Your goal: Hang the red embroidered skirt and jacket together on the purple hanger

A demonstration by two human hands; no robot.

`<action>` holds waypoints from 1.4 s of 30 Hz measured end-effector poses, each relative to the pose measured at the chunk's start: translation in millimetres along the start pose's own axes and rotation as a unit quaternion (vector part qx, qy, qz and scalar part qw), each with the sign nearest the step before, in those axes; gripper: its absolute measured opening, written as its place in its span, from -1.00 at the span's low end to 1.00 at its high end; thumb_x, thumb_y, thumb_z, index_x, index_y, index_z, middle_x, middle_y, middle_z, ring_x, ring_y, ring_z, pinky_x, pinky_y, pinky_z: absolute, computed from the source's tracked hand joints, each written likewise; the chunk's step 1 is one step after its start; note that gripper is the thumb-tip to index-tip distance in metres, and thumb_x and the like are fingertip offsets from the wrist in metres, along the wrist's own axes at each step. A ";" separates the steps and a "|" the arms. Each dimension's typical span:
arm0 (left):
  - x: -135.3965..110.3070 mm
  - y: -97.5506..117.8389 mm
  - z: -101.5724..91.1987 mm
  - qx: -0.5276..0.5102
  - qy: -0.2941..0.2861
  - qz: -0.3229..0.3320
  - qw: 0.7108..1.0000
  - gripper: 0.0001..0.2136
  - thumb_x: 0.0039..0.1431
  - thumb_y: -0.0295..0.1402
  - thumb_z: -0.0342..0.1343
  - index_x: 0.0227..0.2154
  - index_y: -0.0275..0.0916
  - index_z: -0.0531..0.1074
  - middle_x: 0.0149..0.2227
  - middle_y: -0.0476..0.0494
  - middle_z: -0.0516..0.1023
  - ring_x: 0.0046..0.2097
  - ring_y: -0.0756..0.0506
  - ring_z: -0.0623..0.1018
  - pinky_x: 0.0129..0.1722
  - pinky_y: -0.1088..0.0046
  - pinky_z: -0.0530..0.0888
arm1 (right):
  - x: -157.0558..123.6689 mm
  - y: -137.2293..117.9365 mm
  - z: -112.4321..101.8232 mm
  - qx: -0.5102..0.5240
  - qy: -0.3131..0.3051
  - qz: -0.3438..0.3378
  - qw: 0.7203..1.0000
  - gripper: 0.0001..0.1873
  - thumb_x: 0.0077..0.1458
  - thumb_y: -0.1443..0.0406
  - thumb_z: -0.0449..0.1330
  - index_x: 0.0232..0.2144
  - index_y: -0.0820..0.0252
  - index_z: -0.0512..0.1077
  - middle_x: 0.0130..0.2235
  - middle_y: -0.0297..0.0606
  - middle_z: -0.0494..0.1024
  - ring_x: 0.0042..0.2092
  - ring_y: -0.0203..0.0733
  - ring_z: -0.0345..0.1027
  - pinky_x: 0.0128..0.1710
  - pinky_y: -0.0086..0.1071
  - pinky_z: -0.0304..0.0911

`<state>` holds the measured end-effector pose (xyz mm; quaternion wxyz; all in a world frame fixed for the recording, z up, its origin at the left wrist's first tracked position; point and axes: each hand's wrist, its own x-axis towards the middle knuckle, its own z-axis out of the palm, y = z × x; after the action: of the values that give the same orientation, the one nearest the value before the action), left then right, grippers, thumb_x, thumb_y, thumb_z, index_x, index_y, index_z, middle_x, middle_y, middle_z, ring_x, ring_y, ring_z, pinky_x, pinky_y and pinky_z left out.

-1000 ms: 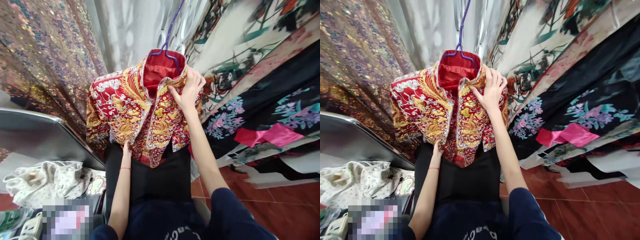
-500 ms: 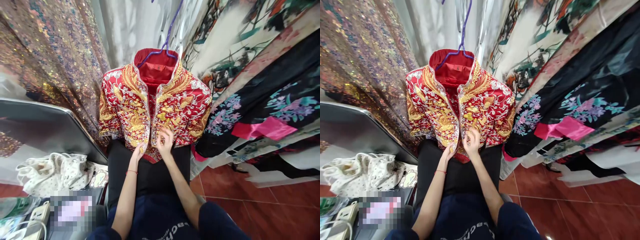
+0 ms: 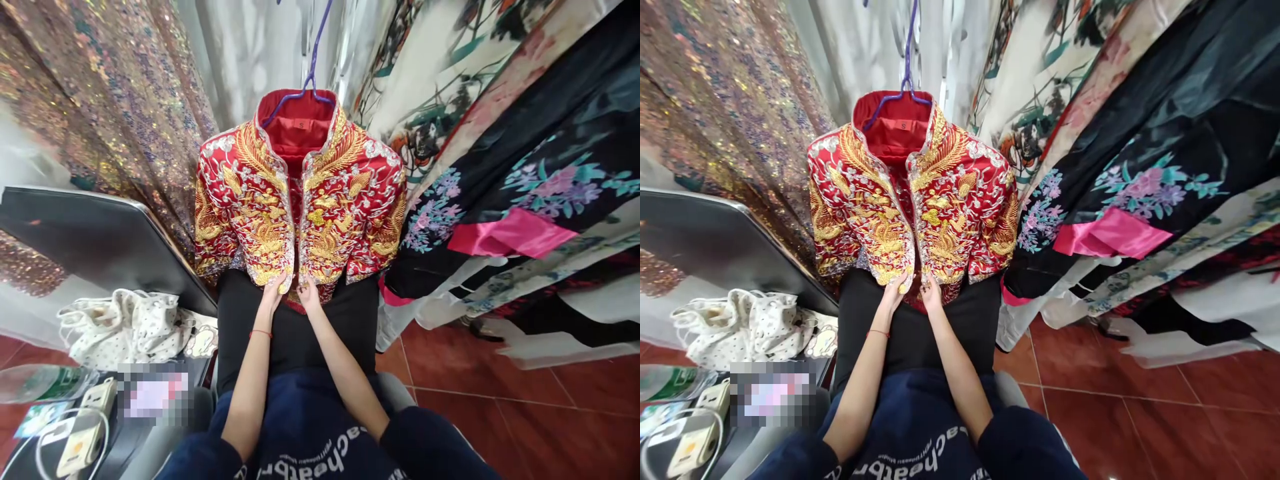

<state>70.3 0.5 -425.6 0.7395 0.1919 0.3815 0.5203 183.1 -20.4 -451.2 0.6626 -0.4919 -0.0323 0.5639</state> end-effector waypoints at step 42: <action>-38.0 -2.2 -0.1 0.059 -0.061 -0.051 0.995 -0.64 -0.09 -0.45 0.44 -0.17 -0.33 0.57 -0.21 -0.19 0.66 -0.23 -0.09 0.64 -0.18 0.41 0.58 | -50.8 0.0 -20.8 0.029 -0.153 -0.010 0.988 -0.47 -0.38 0.31 0.51 -0.24 0.18 0.50 -0.29 -0.31 0.59 -0.35 -0.33 0.37 -0.45 -0.46 0.26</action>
<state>65.3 -35.2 -413.3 0.7743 0.2469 0.3755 0.4455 177.2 -72.8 -435.9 0.6695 -0.3798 -0.1214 0.6267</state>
